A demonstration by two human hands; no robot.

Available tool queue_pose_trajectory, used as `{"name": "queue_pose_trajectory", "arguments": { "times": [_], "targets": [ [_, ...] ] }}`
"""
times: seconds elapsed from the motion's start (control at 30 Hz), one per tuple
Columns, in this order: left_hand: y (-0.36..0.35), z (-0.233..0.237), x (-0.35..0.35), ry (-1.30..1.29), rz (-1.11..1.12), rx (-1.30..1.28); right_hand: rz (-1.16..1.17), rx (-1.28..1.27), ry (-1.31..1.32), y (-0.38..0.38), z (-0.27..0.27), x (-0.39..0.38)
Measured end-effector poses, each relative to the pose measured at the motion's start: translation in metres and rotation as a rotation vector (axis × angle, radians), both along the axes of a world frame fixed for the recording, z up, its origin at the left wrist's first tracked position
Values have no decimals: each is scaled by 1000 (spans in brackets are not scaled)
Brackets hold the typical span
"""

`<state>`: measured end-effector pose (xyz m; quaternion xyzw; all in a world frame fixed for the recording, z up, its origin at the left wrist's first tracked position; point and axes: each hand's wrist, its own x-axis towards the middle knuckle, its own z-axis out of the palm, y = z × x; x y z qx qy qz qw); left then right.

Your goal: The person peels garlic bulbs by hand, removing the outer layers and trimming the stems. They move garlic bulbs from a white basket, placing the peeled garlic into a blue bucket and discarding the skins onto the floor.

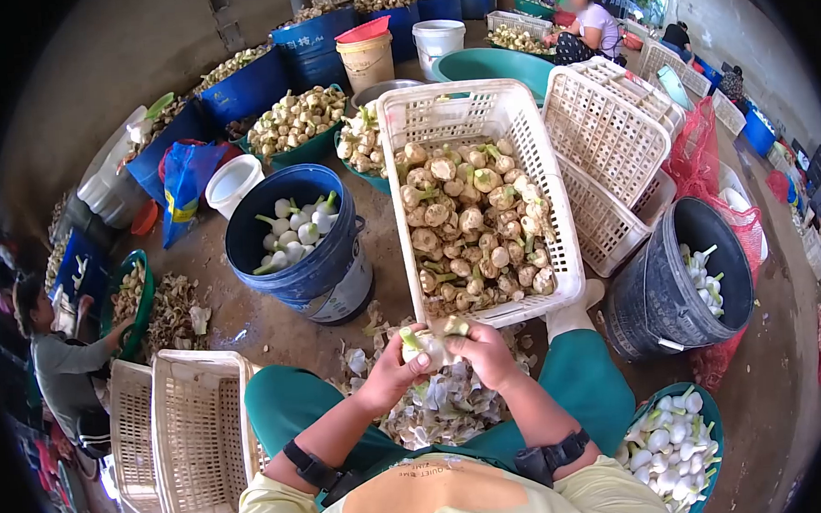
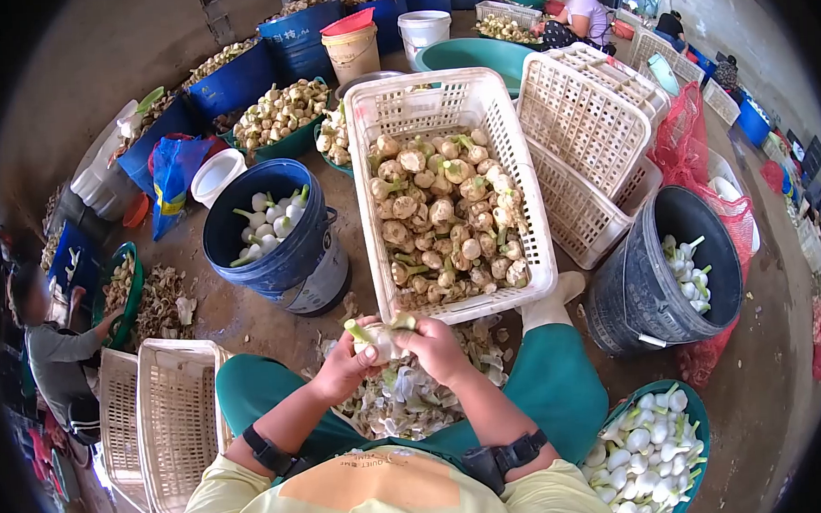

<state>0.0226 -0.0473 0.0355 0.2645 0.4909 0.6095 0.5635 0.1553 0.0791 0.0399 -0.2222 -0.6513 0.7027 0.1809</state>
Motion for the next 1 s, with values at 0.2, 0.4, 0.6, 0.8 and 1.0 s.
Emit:
{"name": "queue_pose_trajectory", "arguments": {
  "times": [0.2, 0.4, 0.6, 0.8, 1.0],
  "targets": [
    [-6, 10, -1, -238, -160, 63, -316, 955, -207, 23, -17, 11],
    [-1, -7, -6, -139, -44, 122, 43, 778, -239, 20, 9, 19],
    [-1, 0, -9, 80, -65, 105, 2, 943, 45, 14, 27, 0],
    [-6, -1, -20, 10, -96, 89, 181, 1115, 114, 21, 30, -8],
    [-6, 11, -13, -311, -142, -35, 123, 1157, 167, 26, 36, -17]
  ]
}}
